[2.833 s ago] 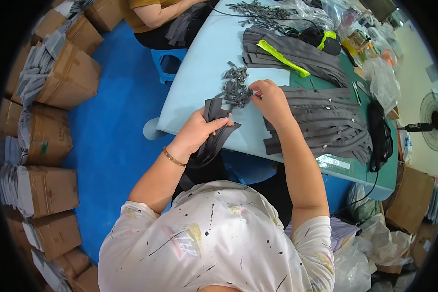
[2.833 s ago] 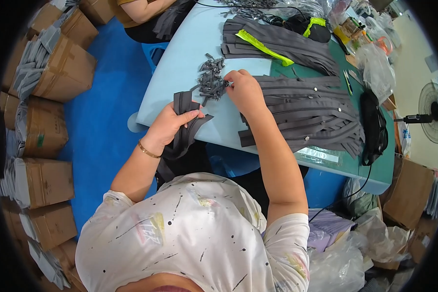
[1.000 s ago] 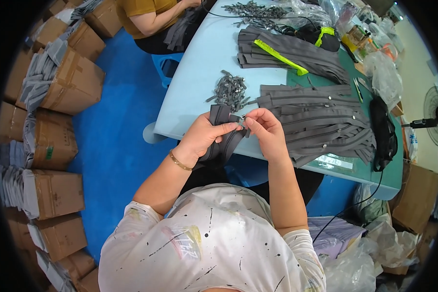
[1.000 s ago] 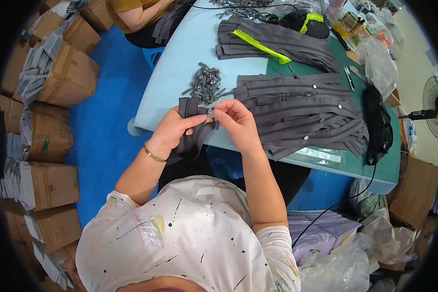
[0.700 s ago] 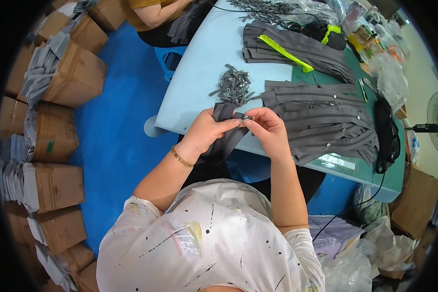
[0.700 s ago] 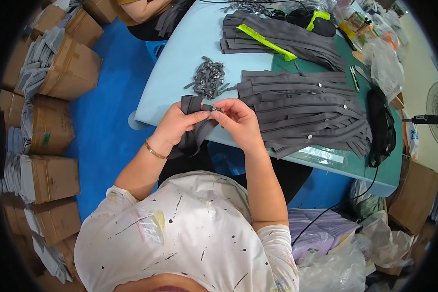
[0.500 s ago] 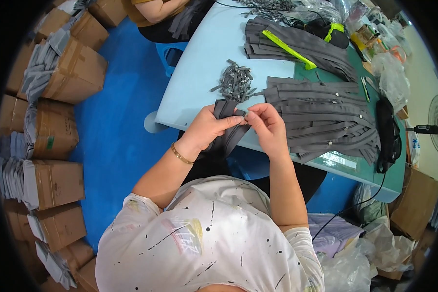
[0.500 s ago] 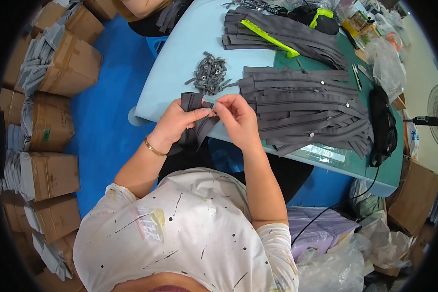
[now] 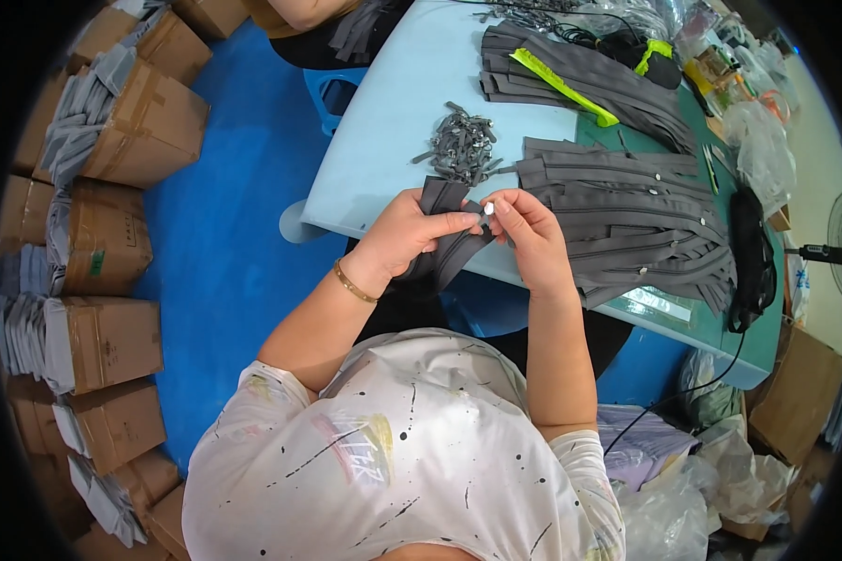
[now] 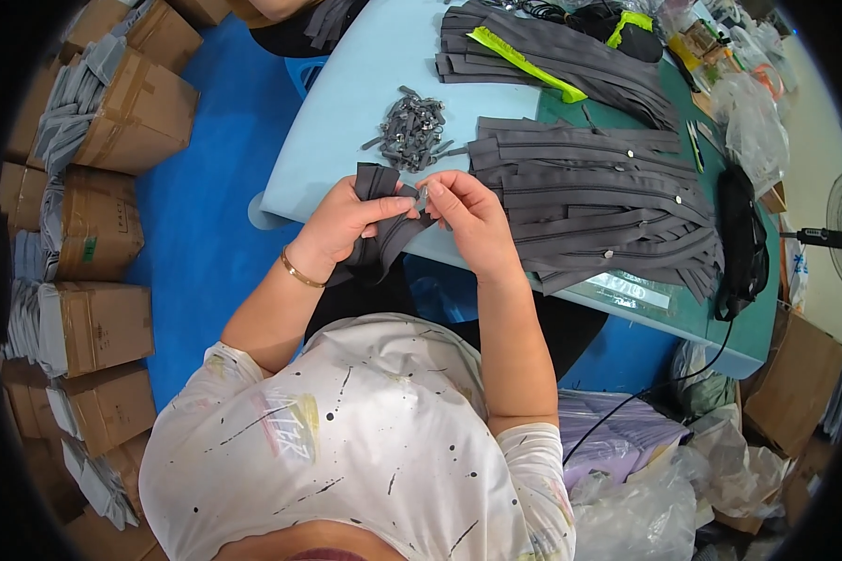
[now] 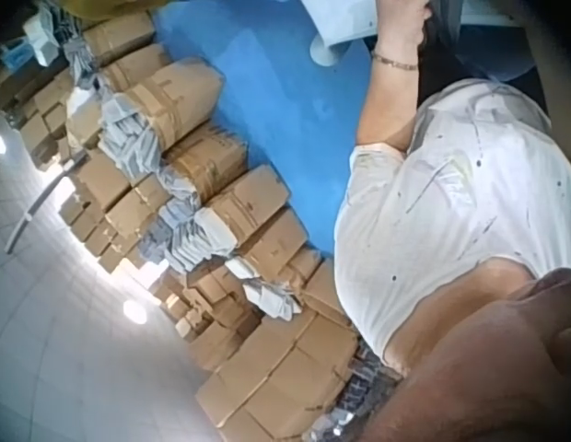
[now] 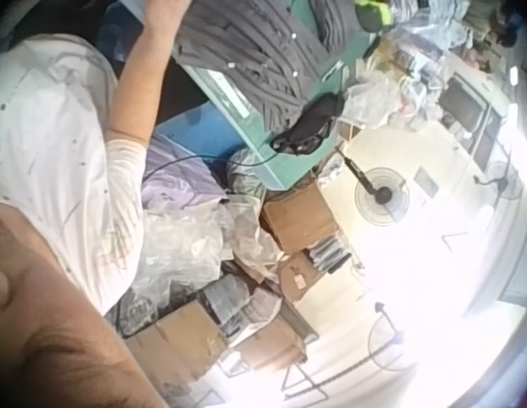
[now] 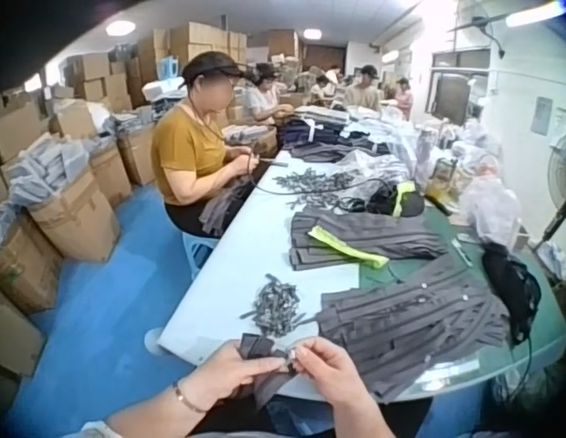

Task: Attaching metal sliders to zipper tapes in a workshop environment.

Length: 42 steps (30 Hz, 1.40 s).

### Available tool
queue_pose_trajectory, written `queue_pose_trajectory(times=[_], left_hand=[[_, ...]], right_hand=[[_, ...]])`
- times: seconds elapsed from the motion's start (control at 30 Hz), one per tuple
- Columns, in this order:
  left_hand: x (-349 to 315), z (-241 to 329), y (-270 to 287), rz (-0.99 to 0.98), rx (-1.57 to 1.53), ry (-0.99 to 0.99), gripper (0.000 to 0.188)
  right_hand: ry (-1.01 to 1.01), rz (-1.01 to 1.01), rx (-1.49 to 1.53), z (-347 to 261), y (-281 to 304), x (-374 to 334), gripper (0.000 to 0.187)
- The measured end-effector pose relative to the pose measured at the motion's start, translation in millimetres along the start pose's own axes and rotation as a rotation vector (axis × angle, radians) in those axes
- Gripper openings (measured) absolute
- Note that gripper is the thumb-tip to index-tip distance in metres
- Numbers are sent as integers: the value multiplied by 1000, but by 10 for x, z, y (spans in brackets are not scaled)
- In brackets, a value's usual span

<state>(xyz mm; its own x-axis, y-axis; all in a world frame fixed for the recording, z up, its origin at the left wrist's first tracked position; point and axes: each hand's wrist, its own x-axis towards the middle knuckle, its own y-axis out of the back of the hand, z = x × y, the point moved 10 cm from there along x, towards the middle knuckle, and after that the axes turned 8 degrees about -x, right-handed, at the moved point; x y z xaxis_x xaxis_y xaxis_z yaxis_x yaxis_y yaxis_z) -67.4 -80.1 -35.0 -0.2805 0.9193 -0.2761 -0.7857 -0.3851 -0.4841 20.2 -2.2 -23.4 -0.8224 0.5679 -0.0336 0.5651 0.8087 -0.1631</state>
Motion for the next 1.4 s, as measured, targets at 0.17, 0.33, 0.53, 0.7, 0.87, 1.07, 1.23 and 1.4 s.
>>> queue_pose_trajectory(times=[0.17, 0.33, 0.53, 0.7, 0.87, 1.07, 1.23, 1.4], left_hand=[[7, -28, 5, -7, -12, 29, 18], [13, -32, 21, 4, -76, 37, 17], [16, 27, 126, 95, -93, -4, 17], [-9, 133, 119, 146, -155, -121, 18], [42, 209, 194, 106, -171, -196, 23], [35, 211, 91, 45, -90, -132, 25], [40, 163, 52, 0, -15, -91, 23], [12, 115, 32, -47, 80, -28, 22]], right_hand=[[-1, -8, -28, 17, -5, -2, 18], [6, -13, -85, -5, -59, 22, 18], [236, 395, -639, -345, 155, -131, 26], [-37, 263, -161, -66, 13, -58, 32], [122, 432, 65, -62, 166, -128, 26], [57, 315, 61, -133, 41, -62, 12], [-75, 149, -43, -4, -13, -44, 14], [-152, 77, -123, 42, -37, -89, 14]])
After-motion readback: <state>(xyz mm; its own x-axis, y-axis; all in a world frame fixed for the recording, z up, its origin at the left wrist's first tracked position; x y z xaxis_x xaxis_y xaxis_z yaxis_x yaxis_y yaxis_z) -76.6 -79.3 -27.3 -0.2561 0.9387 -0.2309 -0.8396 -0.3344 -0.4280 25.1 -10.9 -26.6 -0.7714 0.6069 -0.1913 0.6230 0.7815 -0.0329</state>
